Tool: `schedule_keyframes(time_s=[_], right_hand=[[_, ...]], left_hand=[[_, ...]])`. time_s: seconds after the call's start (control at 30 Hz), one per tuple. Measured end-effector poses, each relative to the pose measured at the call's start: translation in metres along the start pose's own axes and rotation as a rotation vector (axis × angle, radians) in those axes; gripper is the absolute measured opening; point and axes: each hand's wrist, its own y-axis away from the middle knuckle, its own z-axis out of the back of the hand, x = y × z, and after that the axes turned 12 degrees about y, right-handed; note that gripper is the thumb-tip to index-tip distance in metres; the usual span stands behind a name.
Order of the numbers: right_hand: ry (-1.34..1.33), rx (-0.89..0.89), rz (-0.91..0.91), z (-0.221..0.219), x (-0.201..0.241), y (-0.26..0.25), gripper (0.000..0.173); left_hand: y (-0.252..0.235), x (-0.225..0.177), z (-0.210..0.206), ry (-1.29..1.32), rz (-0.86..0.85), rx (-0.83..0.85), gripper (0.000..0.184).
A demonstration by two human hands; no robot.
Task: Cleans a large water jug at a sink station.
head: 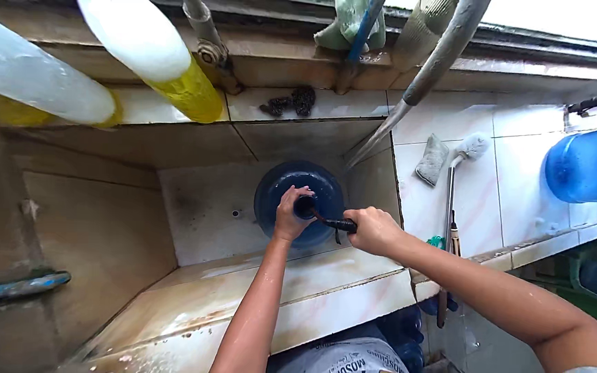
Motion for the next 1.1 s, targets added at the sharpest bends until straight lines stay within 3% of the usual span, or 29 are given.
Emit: schedule_keyframes(time_s=[0.1,0.2,0.3,0.4,0.5,0.6,0.63,0.67,0.7,0.8,0.83,0.9,1.0,1.1], right_hand=[[-0.065,0.099,0.027,0.013,0.005,-0.003,0.011],[-0.428,0.094,0.06,0.001,-0.013,-0.02,0.005],[-0.855,-0.063,0.007,-0.036,-0.008,-0.025,0.002],[-1.037,-0.261,-0.103,-0.074,0.012,-0.005,0.012],[-0.906,-0.31,-0.118,-0.089,0.01,0.011,0.016],[-0.694,-0.252,-0.024,-0.089,-0.011,0.016,0.024],[-0.68,-0.249,0.017,-0.092,-0.013,0.019,0.025],[-0.686,-0.254,0.055,-0.095,-0.013,0.023,0.03],[-0.69,-0.265,0.082,-0.097,-0.012,0.024,0.039],[-0.607,-0.325,0.175,-0.098,-0.018,0.031,0.053],[-0.545,-0.366,0.244,-0.099,-0.024,0.039,0.051],[-0.409,-0.488,0.425,-0.096,-0.04,0.063,0.048],[-0.196,-0.789,0.755,-0.126,-0.084,0.099,0.052],[-0.085,-0.852,0.89,-0.15,-0.115,0.102,0.049]], left_hand=[[0.006,-0.003,-0.001,0.033,0.018,0.068,0.051],[0.013,-0.001,-0.005,0.043,0.035,0.038,0.055],[0.017,0.002,-0.006,0.017,0.026,-0.006,0.052],[0.022,-0.005,-0.015,0.021,0.061,-0.069,0.052],[0.046,-0.058,-0.03,0.305,0.387,-0.365,0.06],[0.05,-0.136,-0.039,1.092,1.026,-0.781,0.03],[0.043,-0.141,-0.036,1.428,1.18,-0.802,0.057],[0.036,-0.132,-0.036,1.708,1.197,-0.794,0.078],[0.025,-0.118,-0.035,1.882,1.141,-0.815,0.085],[0.008,-0.108,-0.037,1.957,1.035,-0.969,0.031],[0.018,-0.116,-0.037,1.936,1.002,-0.908,0.031],[0.042,-0.149,-0.034,1.888,0.938,-0.71,0.042],[0.088,-0.224,-0.046,1.84,0.875,-0.559,0.046],[0.111,-0.273,-0.055,1.81,0.735,-0.548,0.009]])
